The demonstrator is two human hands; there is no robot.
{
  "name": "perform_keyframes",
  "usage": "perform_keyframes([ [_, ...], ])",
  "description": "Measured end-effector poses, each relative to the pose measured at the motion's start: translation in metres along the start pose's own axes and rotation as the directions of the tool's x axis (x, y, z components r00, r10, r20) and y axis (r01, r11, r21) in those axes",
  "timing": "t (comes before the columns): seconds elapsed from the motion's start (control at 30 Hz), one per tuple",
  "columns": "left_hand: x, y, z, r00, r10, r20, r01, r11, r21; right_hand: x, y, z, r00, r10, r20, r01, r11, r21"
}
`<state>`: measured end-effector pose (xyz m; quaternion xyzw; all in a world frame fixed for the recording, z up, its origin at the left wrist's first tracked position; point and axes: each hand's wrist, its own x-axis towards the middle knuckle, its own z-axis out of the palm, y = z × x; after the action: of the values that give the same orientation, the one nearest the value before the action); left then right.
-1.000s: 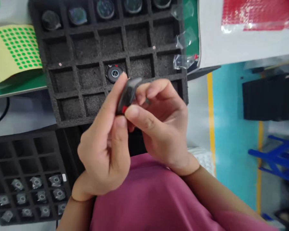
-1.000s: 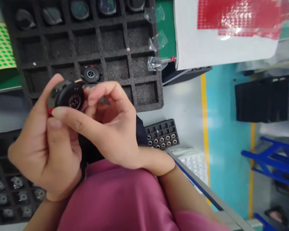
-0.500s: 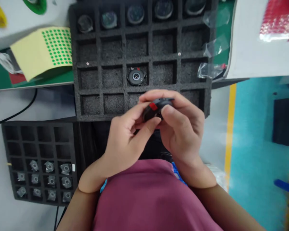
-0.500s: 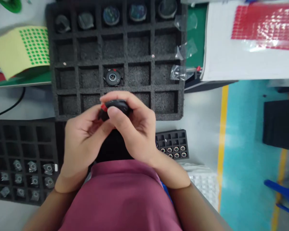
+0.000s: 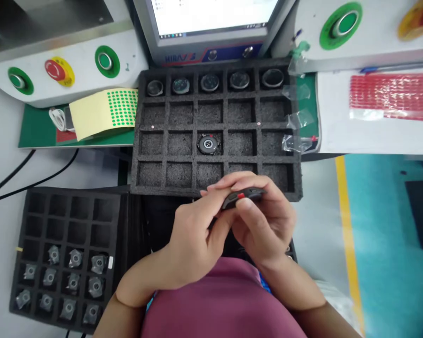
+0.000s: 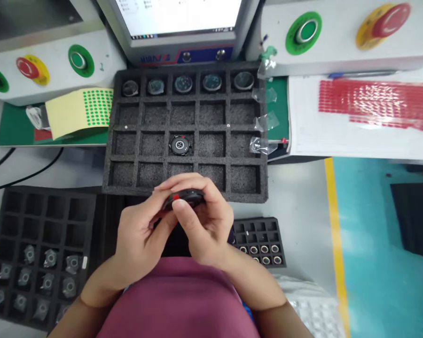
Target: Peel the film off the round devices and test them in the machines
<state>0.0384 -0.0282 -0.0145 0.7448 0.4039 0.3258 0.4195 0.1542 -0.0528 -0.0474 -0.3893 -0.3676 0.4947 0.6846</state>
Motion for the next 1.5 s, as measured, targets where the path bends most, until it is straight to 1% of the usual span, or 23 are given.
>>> perform_keyframes([
  [0.07,0.001,0.002,-0.002,0.999,0.032,-0.001,-0.032,0.999,0.043,0.002,-0.001,0.002,0.999,-0.037,0.013,0.037,0.999,0.001],
  [0.17,0.004,0.005,-0.006,0.999,0.051,-0.014,-0.049,0.994,0.098,0.009,-0.003,0.006,0.999,-0.048,0.013,0.048,0.999,0.016],
  [0.23,0.007,0.004,-0.007,0.999,0.053,-0.008,-0.052,0.990,0.131,0.013,-0.004,0.008,0.999,-0.034,-0.027,0.035,0.999,0.033],
  [0.3,0.009,0.003,-0.007,0.998,0.065,0.011,-0.066,0.985,0.158,0.015,-0.004,0.011,0.996,-0.007,-0.092,0.013,0.998,0.064],
  [0.4,0.010,0.001,-0.005,0.993,0.112,0.027,-0.115,0.975,0.191,0.017,-0.006,0.016,0.988,0.023,-0.152,-0.004,0.993,0.120],
  [0.53,0.010,0.004,-0.004,0.983,0.183,0.019,-0.182,0.951,0.251,0.017,-0.012,0.021,0.988,-0.012,-0.154,0.041,0.982,0.186],
  [0.67,0.009,0.007,-0.006,0.977,0.215,0.012,-0.211,0.943,0.257,0.017,-0.018,0.024,0.988,0.025,-0.154,-0.006,0.992,0.125],
  [0.73,0.008,0.008,-0.007,0.986,0.169,0.003,-0.166,0.961,0.221,0.016,-0.019,0.025,0.983,0.057,-0.174,-0.041,0.995,0.092],
  [0.83,0.006,0.008,-0.007,1.000,0.028,0.008,-0.029,0.986,0.166,0.013,-0.020,0.026,0.978,0.086,-0.192,-0.080,0.996,0.043],
  [0.87,0.004,0.007,-0.007,1.000,0.030,0.008,-0.031,0.985,0.168,0.013,-0.019,0.026,0.977,0.093,-0.194,-0.086,0.995,0.043],
  [0.93,0.002,0.005,-0.007,0.992,0.125,0.007,-0.124,0.969,0.214,0.012,-0.017,0.027,0.975,0.085,-0.206,-0.069,0.994,0.085],
  [1.0,0.001,0.002,-0.008,0.973,0.230,0.000,-0.220,0.932,0.287,0.012,-0.014,0.029,0.980,0.056,-0.189,-0.027,0.988,0.153],
  [1.07,0.000,0.000,-0.010,0.959,0.282,-0.023,-0.259,0.909,0.326,0.013,-0.012,0.030,0.990,0.019,-0.141,0.009,0.981,0.193],
  [1.17,0.001,0.002,-0.015,0.955,0.293,-0.050,-0.260,0.905,0.336,0.015,-0.011,0.029,0.999,0.004,-0.036,0.004,0.978,0.207],
  [1.27,0.001,0.006,-0.019,0.959,0.278,-0.053,-0.245,0.910,0.336,0.015,-0.013,0.026,0.999,-0.009,0.031,0.002,0.977,0.212],
  [1.4,-0.001,0.010,-0.021,0.964,0.260,-0.053,-0.231,0.920,0.317,0.013,-0.013,0.024,0.996,-0.054,0.065,0.041,0.980,0.193],
  [1.5,-0.002,0.012,-0.022,0.964,0.262,-0.049,-0.234,0.920,0.313,0.012,-0.012,0.024,0.996,-0.068,0.060,0.058,0.986,0.156],
])
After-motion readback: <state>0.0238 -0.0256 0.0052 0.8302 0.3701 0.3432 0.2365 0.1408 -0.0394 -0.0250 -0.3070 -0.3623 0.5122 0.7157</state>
